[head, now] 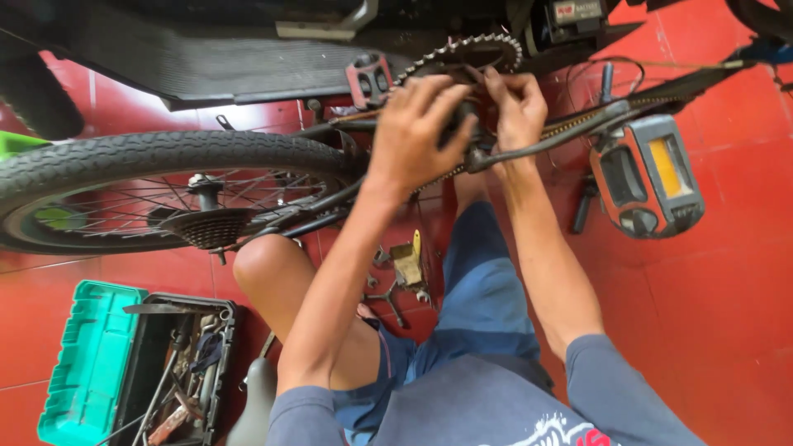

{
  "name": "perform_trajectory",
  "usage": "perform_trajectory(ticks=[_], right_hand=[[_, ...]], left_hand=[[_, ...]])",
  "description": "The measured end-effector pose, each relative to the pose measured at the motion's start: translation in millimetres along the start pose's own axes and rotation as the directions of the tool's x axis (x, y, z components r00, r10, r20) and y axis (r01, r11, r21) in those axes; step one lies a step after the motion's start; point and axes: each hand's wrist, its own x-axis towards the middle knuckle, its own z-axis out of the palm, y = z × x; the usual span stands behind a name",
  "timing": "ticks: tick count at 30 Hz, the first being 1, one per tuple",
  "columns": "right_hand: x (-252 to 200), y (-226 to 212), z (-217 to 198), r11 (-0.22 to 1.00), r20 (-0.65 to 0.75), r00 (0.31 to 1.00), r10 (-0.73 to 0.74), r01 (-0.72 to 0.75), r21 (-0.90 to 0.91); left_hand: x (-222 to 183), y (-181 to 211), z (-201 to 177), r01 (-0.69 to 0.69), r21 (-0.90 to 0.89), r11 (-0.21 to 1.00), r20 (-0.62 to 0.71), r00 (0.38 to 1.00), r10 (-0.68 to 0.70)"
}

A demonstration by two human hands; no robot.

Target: The person is repairing a bicycle-like vehicle, focusing on fitting the chain onto the sprocket and then sanding a metal component of the frame.

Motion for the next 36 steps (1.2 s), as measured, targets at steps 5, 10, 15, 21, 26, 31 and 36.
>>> perform_trajectory(ticks=[5, 10, 15, 21, 26, 31, 36], right_hand=[[-13.3, -5.5, -3.0, 0.998, 0.104, 0.993, -0.059, 0.058, 0.008], [-17.0, -22.0, 2.2, 0.998, 0.15, 0.987, -0.059, 0.056, 0.021], [-7.4, -4.3, -1.3, 0.981, 0.149, 0.986, 0.081, -0.105, 0.162], [-10.8, -14.0, 5.8, 0.982, 0.17, 0.973, 0.157, -0.173, 0.079], [-13.8, -33.0, 16.2, 0.984, 0.246, 0.953, 0.178, -0.18, -0.012], [-1.6, -2.5, 17.5, 0.988, 0.123, 0.985, 0.122, -0.132, 0.075], [-7.2, 4.5, 11.1, 0.962, 0.148, 0.978, 0.149, -0.178, 0.209]], left_hand=[[7.0, 7.6, 15.6, 0.041, 0.35, 0.936, 0.029, 0.998, -0.054], [9.4, 6.7, 21.3, 0.055, 0.487, 0.872, -0.038, 0.998, -0.042], [3.3, 6.9, 19.1, 0.102, 0.417, 0.903, -0.103, 0.993, -0.065], [-7.4, -2.0, 30.4, 0.096, 0.504, 0.859, -0.074, 0.995, -0.068], [-8.9, -3.4, 30.5, 0.085, 0.515, 0.853, -0.04, 0.996, -0.075], [-0.1, -10.3, 24.7, 0.011, 0.558, 0.83, -0.029, 1.0, 0.006], [50.8, -11.3, -6.6, -0.036, 0.16, 0.987, -0.016, 0.999, 0.039]])
